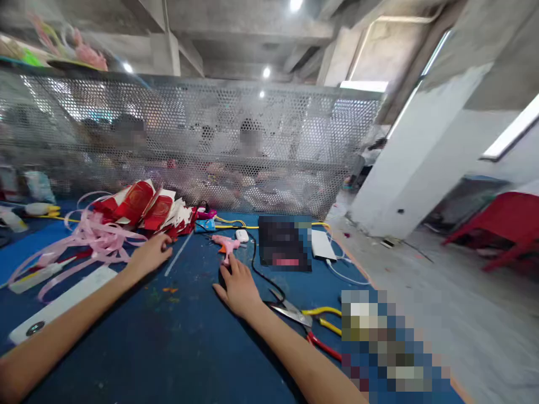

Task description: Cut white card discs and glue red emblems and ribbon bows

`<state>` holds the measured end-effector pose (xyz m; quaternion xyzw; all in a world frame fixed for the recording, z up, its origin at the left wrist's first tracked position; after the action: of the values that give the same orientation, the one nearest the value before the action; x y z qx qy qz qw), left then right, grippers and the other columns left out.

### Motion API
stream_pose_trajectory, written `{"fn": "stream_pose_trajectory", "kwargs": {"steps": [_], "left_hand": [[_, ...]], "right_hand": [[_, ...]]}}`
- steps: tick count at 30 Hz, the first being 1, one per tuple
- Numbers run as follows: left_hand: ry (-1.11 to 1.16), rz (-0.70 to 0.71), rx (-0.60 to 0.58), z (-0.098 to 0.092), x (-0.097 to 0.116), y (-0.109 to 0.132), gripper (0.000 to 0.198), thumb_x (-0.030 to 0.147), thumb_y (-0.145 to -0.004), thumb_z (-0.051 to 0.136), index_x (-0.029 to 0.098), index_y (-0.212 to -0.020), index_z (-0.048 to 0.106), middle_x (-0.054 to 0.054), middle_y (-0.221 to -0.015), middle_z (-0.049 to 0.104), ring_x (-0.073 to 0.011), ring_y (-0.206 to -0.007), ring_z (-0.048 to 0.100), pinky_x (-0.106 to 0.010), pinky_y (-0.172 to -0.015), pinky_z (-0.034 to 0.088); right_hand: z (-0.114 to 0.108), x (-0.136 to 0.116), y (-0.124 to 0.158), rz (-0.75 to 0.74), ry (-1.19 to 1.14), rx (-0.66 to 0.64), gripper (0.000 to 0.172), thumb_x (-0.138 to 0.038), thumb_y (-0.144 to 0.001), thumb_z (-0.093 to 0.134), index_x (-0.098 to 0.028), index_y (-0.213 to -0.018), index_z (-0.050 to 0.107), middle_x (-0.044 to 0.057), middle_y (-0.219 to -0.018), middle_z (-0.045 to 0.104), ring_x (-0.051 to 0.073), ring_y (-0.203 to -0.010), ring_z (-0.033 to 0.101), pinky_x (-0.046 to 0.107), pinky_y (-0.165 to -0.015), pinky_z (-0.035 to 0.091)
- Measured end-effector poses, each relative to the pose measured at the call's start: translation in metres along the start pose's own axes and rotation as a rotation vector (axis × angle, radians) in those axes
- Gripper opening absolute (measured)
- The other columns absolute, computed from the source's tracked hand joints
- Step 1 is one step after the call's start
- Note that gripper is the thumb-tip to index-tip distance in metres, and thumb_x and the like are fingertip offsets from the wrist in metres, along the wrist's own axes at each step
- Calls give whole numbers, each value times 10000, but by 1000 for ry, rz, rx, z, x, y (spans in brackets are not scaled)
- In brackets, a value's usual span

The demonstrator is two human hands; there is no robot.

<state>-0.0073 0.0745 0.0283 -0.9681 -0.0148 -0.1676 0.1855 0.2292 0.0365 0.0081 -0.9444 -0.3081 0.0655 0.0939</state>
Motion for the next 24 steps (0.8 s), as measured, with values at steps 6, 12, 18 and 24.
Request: {"fn": "stream_pose_trajectory", "kwargs": {"steps": [6, 12, 18, 24], "left_hand": [[-9, -329, 580, -113, -77, -39, 590, 414, -794, 516, 67, -1247, 366, -233, -1264, 444, -353, -1235, 343, -502, -988, 296], [48, -273, 308, -93, -109, -87, 515, 393, -753, 549, 60, -1146, 527, -176, -1128, 597, -336, -1103, 501, -455, -904, 397], [16, -38, 369, -57, -68, -88, 275, 355, -769, 507, 190, -927, 660, -97, -1034, 626, -297, -1129, 467, -452, -999, 309], [131, -168, 550, -55, -91, -94, 676, 381, -734, 564, 44, -1285, 365, -213, -1197, 501, -316, -1159, 443, -442, -962, 366]], "right_hand": [[0, 1, 1, -6, 10, 40, 423, -426, -845, 453, -147, -1154, 531, 204, -1408, 292, 311, -1193, 417, 446, -963, 338], [0, 3, 1, 4, 4, 55, 399, -415, -844, 456, -157, -1134, 547, 195, -1409, 299, 312, -1181, 425, 447, -955, 338], [1, 4, 1, 3, -14, 53, 421, -430, -838, 463, -154, -1145, 543, 202, -1411, 295, 313, -1205, 398, 443, -967, 324], [2, 5, 0, 0, -28, 37, 435, -430, -840, 455, -153, -1167, 528, 209, -1419, 276, 315, -1227, 375, 446, -976, 315]]}}
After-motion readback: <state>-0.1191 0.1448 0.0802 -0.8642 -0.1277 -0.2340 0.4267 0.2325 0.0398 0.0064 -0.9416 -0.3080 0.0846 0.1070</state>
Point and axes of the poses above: each hand's wrist, its own y-axis away from the middle knuckle, its own z-axis out of the palm, x = y × z, the point moved 8 cm from there along -y, towards the middle knuckle
